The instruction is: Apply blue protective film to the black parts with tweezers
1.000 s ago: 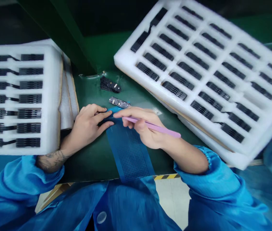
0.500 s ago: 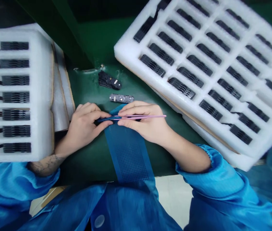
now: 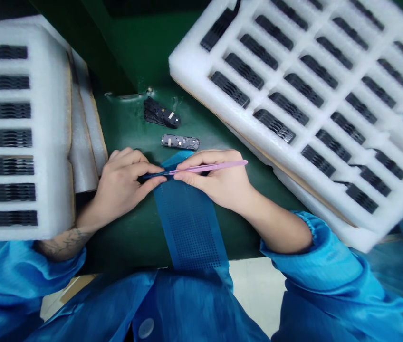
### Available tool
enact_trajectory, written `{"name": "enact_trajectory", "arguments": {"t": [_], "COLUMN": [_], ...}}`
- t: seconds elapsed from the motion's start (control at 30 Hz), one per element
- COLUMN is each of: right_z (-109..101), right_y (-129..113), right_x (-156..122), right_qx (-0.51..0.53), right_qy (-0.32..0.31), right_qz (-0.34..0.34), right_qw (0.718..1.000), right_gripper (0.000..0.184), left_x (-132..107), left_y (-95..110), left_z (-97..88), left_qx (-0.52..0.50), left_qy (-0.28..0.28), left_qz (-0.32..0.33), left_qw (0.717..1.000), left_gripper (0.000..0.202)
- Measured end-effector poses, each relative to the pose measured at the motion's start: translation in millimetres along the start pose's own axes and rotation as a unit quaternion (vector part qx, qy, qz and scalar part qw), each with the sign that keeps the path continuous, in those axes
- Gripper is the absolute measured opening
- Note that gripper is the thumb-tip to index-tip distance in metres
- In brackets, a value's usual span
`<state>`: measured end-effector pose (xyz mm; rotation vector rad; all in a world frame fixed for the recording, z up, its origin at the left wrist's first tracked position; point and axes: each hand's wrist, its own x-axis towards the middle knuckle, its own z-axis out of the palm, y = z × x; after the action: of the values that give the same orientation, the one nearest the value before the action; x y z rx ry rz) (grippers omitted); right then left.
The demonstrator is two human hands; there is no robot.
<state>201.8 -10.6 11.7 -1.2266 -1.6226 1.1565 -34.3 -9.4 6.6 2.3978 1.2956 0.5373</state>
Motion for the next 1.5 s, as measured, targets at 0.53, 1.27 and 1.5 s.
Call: {"name": "enact_trajectory", "arguments": {"t": [0.53, 1.27, 1.5], "right_z": [-7.4, -16.2, -10.0], "right_y": [-3.5, 0.3, 9.6], "right_x": [2.8, 5.3, 10.2], "right_qx": [0.05, 0.08, 0.069], "right_qy": [0.127, 0.168, 0.146], "right_qz": [0.058, 0.058, 0.085], "right_qw": [0.989, 0.981, 0.983], "right_gripper": [0.01, 0.02, 0.018], "left_x": [-5.1, 11.1, 11.7], "left_y": [4.7, 7.2, 1.8], "left_z": [-3.2, -0.3, 3.7], "left_qx": [0.056, 0.061, 0.051], "left_qy": [0.019, 0.051, 0.07], "left_qz": [0.026, 0.066, 0.081], "left_qw": [0.998, 0.995, 0.993], "left_gripper": [0.03, 0.02, 0.014]}}
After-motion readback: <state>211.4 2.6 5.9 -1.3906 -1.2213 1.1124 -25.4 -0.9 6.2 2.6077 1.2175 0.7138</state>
